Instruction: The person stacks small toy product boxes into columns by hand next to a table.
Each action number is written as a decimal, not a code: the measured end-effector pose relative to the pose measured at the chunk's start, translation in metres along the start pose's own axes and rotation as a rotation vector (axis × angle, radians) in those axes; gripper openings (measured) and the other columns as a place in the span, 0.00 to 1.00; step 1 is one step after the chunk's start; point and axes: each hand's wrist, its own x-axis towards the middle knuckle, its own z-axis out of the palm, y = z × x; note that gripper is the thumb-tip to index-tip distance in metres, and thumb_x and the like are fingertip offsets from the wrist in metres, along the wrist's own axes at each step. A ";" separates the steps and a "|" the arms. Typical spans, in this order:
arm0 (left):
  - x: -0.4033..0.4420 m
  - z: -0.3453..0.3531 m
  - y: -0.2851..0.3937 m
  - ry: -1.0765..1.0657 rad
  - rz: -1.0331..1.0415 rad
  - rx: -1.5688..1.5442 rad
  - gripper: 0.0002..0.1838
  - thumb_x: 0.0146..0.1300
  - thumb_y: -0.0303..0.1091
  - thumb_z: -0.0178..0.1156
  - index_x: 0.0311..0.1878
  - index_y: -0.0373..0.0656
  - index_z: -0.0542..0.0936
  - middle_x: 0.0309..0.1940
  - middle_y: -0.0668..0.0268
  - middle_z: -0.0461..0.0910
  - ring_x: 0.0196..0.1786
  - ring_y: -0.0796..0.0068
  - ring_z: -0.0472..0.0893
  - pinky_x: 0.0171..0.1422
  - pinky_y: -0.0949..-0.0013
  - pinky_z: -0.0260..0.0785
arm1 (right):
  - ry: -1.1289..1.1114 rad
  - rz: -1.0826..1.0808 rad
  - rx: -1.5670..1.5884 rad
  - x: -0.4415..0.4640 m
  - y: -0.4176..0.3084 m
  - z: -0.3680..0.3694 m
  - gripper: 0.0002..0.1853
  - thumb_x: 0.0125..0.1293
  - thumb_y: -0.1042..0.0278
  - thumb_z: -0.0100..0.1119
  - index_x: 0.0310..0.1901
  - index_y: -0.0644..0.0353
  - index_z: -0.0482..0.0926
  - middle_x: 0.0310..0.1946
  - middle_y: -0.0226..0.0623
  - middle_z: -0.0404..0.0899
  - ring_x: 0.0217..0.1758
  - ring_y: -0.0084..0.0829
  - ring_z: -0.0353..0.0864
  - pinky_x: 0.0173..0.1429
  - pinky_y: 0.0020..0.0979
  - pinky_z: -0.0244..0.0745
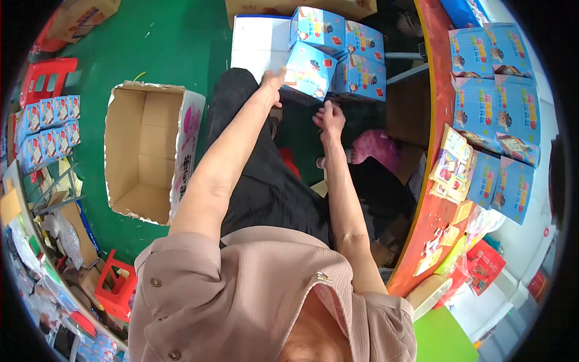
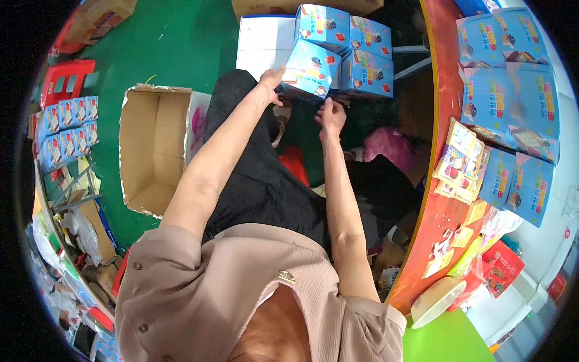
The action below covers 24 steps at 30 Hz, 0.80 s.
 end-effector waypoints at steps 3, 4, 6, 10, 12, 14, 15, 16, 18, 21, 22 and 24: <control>0.018 0.002 -0.011 -0.126 0.093 0.013 0.38 0.65 0.48 0.62 0.73 0.49 0.57 0.73 0.49 0.53 0.72 0.37 0.55 0.65 0.26 0.53 | 0.015 -0.276 -0.253 0.027 0.003 0.000 0.17 0.68 0.57 0.59 0.42 0.68 0.78 0.33 0.37 0.80 0.31 0.29 0.79 0.33 0.32 0.74; 0.011 0.004 -0.007 -0.199 0.130 0.032 0.39 0.66 0.48 0.61 0.74 0.47 0.55 0.74 0.48 0.50 0.73 0.35 0.52 0.68 0.28 0.52 | 0.000 -0.382 -0.324 0.033 -0.003 0.002 0.18 0.67 0.57 0.59 0.41 0.68 0.78 0.33 0.38 0.81 0.31 0.30 0.79 0.35 0.34 0.74; -0.002 0.011 -0.007 -0.072 0.249 0.065 0.30 0.66 0.40 0.61 0.68 0.43 0.65 0.59 0.49 0.73 0.59 0.51 0.74 0.56 0.41 0.69 | -0.037 -0.449 -0.590 0.041 0.001 0.009 0.23 0.63 0.51 0.65 0.41 0.68 0.81 0.28 0.35 0.80 0.33 0.29 0.80 0.39 0.33 0.74; 0.069 0.012 -0.022 0.181 0.653 0.222 0.14 0.60 0.27 0.64 0.49 0.39 0.82 0.35 0.59 0.84 0.33 0.66 0.82 0.38 0.66 0.75 | 0.103 -0.398 -0.448 0.043 0.067 0.040 0.21 0.61 0.54 0.68 0.32 0.69 0.77 0.26 0.37 0.80 0.21 0.25 0.76 0.29 0.29 0.73; 0.079 0.018 -0.014 0.323 0.775 0.449 0.13 0.57 0.27 0.65 0.46 0.38 0.84 0.39 0.57 0.84 0.38 0.68 0.83 0.44 0.67 0.75 | 0.053 -0.252 -0.341 0.040 0.112 0.055 0.20 0.61 0.56 0.69 0.32 0.68 0.75 0.24 0.37 0.79 0.17 0.22 0.74 0.24 0.27 0.72; 0.056 0.023 0.014 0.093 0.707 0.545 0.16 0.56 0.28 0.66 0.49 0.39 0.83 0.42 0.55 0.84 0.43 0.67 0.83 0.48 0.66 0.74 | -0.072 -0.152 -0.343 -0.001 0.074 0.060 0.19 0.61 0.58 0.70 0.33 0.67 0.74 0.22 0.34 0.77 0.19 0.22 0.74 0.24 0.27 0.74; 0.057 0.027 0.017 0.089 0.728 0.534 0.17 0.54 0.29 0.67 0.49 0.40 0.83 0.46 0.53 0.82 0.48 0.61 0.81 0.52 0.64 0.72 | -0.056 -0.142 -0.260 -0.003 0.072 0.069 0.17 0.61 0.59 0.69 0.32 0.65 0.75 0.21 0.32 0.76 0.20 0.20 0.74 0.24 0.26 0.74; 0.059 0.031 0.019 0.083 0.748 0.526 0.19 0.52 0.29 0.69 0.50 0.41 0.82 0.49 0.50 0.79 0.53 0.56 0.78 0.56 0.61 0.71 | -0.081 -0.105 -0.200 0.000 0.067 0.069 0.16 0.62 0.60 0.68 0.32 0.65 0.75 0.21 0.32 0.76 0.21 0.20 0.74 0.25 0.25 0.74; 0.059 0.041 0.024 0.084 0.754 0.537 0.25 0.50 0.30 0.70 0.55 0.44 0.79 0.55 0.47 0.76 0.58 0.51 0.76 0.61 0.59 0.69 | -0.129 -0.042 -0.077 0.004 0.043 0.070 0.15 0.63 0.60 0.67 0.32 0.64 0.75 0.21 0.31 0.76 0.21 0.19 0.75 0.25 0.24 0.74; 0.043 0.034 0.011 0.156 0.743 0.662 0.40 0.50 0.31 0.71 0.68 0.48 0.66 0.61 0.45 0.72 0.62 0.52 0.74 0.64 0.59 0.67 | -0.231 0.178 0.179 0.020 0.021 0.058 0.16 0.64 0.61 0.65 0.40 0.67 0.74 0.27 0.35 0.78 0.26 0.28 0.80 0.30 0.30 0.82; 0.048 0.032 0.004 0.159 0.716 0.612 0.40 0.52 0.33 0.70 0.69 0.45 0.64 0.62 0.46 0.72 0.62 0.54 0.74 0.64 0.61 0.68 | -0.216 0.260 0.255 0.022 0.020 0.052 0.18 0.64 0.60 0.65 0.44 0.68 0.73 0.30 0.37 0.78 0.29 0.32 0.83 0.32 0.34 0.85; 0.062 0.028 -0.010 0.163 0.656 0.509 0.42 0.56 0.36 0.70 0.71 0.39 0.61 0.63 0.47 0.71 0.63 0.58 0.74 0.62 0.63 0.69 | -0.195 0.380 0.331 0.023 0.012 0.036 0.28 0.64 0.59 0.65 0.56 0.70 0.66 0.46 0.50 0.75 0.43 0.44 0.83 0.44 0.45 0.86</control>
